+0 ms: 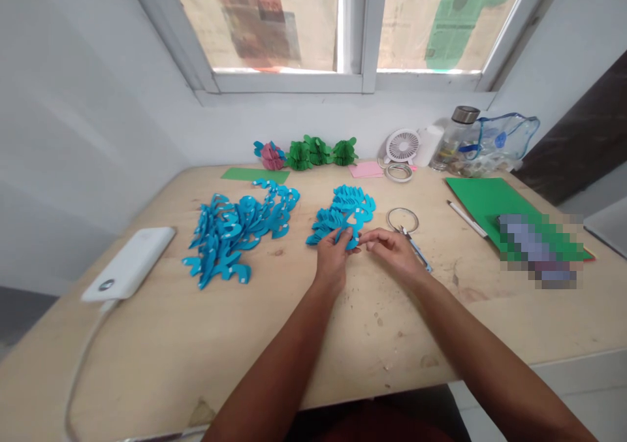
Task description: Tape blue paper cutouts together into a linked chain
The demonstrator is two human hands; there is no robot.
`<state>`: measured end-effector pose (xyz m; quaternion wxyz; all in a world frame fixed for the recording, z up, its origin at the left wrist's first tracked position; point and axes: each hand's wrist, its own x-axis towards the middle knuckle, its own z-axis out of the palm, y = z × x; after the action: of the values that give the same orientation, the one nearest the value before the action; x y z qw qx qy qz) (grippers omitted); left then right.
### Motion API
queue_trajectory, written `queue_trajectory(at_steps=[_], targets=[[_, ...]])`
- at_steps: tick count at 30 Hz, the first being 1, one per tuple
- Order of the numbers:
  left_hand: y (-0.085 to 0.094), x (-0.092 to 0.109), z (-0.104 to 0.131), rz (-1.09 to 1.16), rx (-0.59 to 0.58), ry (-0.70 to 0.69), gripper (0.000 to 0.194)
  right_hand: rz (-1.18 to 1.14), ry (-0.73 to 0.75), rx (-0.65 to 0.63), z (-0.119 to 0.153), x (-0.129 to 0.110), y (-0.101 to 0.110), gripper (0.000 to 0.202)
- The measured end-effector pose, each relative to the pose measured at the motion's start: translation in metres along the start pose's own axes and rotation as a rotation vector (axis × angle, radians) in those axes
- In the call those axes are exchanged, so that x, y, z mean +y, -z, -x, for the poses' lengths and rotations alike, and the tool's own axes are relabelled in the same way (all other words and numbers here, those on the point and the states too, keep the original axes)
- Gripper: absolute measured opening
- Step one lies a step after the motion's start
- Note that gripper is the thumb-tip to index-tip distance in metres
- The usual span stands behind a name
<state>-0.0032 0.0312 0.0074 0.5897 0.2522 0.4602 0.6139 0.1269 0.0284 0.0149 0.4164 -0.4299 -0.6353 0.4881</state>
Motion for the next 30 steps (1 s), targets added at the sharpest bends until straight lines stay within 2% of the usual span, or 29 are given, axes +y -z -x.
queue_trajectory(at_steps=[5,16,24,30], targets=[[0.0012,-0.0022,-0.0004,0.045,-0.034,0.015,0.029,-0.001,0.028,0.017,-0.0002,-0.0001,-0.0022,0.019],[-0.0014,-0.0006,0.0025,0.036,-0.096,0.065,0.022,-0.032,-0.066,0.069,0.0001,-0.0020,0.0004,0.020],[-0.0003,0.0027,0.0037,-0.081,-0.124,0.077,0.029,-0.036,-0.085,0.137,-0.0011,-0.0023,0.0021,0.019],[0.0001,0.0058,0.0025,-0.213,-0.134,0.028,0.024,0.008,-0.081,0.114,-0.0025,0.0009,0.0041,0.018]])
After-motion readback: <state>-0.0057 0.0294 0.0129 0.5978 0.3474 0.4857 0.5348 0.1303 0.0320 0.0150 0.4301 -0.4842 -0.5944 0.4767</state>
